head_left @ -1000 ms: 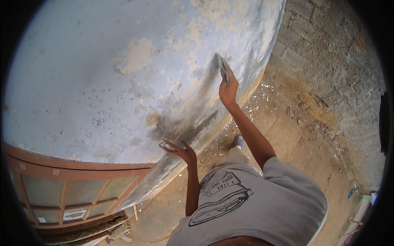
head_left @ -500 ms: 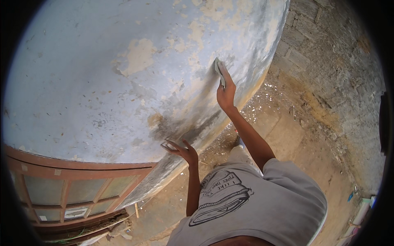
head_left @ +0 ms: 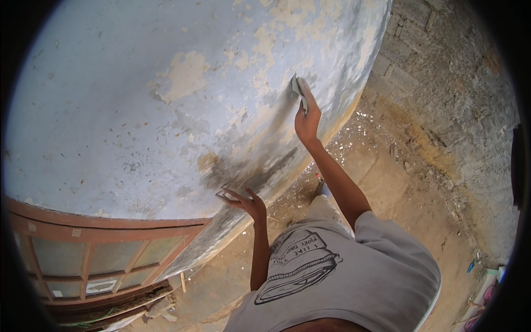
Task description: The person sands the exterior wall of a building using a piece of sandpaper held by hand, moving the sandpaper in circular and sweeping motions across the surface.
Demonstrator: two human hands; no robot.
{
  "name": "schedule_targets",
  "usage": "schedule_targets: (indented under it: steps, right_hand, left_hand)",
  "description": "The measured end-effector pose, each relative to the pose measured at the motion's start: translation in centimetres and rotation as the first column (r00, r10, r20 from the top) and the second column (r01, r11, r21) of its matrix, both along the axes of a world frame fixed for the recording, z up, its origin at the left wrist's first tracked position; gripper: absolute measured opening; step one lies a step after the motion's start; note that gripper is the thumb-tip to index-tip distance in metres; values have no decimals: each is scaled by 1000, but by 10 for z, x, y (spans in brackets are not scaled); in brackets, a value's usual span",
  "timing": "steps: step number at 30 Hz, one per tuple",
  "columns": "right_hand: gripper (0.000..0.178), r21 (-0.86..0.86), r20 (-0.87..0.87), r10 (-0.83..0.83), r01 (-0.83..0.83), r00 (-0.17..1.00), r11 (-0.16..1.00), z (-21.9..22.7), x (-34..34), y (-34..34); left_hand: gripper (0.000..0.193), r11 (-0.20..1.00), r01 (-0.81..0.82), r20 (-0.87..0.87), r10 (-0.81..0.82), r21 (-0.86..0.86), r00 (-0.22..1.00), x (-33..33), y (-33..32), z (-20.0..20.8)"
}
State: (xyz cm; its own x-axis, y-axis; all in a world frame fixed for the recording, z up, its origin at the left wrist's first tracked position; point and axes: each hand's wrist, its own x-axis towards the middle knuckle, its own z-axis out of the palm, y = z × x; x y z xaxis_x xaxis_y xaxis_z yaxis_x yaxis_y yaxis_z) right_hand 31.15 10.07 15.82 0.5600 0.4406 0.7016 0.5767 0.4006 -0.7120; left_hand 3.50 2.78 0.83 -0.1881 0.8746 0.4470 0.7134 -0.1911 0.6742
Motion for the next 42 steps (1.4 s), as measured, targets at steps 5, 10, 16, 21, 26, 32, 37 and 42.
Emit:
schedule_targets:
  steps: [5, 10, 16, 21, 26, 32, 37, 42]
  right_hand:
    - [80, 14, -104, -38, 40, 994, 999, -7, -10, 4]
    - [77, 27, -100, -7, 10, 995, 1000, -8, -14, 8]
    - [83, 15, -24, 15, -15, 1000, 1000, -2, -10, 4]
    - [68, 34, 23, -42, 42, 999, 999, 6, -5, 1]
    - [64, 38, -47, -20, 22, 999, 999, 6, 1, 5]
    - [80, 26, 6, 63, -64, 998, 998, 21, -20, -8]
    - [77, 22, -40, 56, -55, 998, 998, 26, -14, -2]
    - [72, 49, 13, 77, -77, 997, 996, 27, -33, -9]
  left_hand:
    - [85, 1000, 28, 86, -28, -2, 996, 2, 0, 0]
    - [85, 1000, 11, 46, -11, -18, 999, 0, -1, -1]
    - [86, 999, 40, 130, -39, -5, 991, 1, 0, 1]
    - [87, 999, 19, 65, -17, -30, 998, 3, -2, 7]
    - [86, 1000, 21, 101, -20, -16, 995, 2, -1, 0]
    - [85, 999, 25, 92, -22, -31, 996, 1, -1, -1]
    - [86, 998, 0, 57, 3, -61, 998, 2, -1, -1]
    - [86, 998, 2, 54, 1, -56, 999, -1, -2, -3]
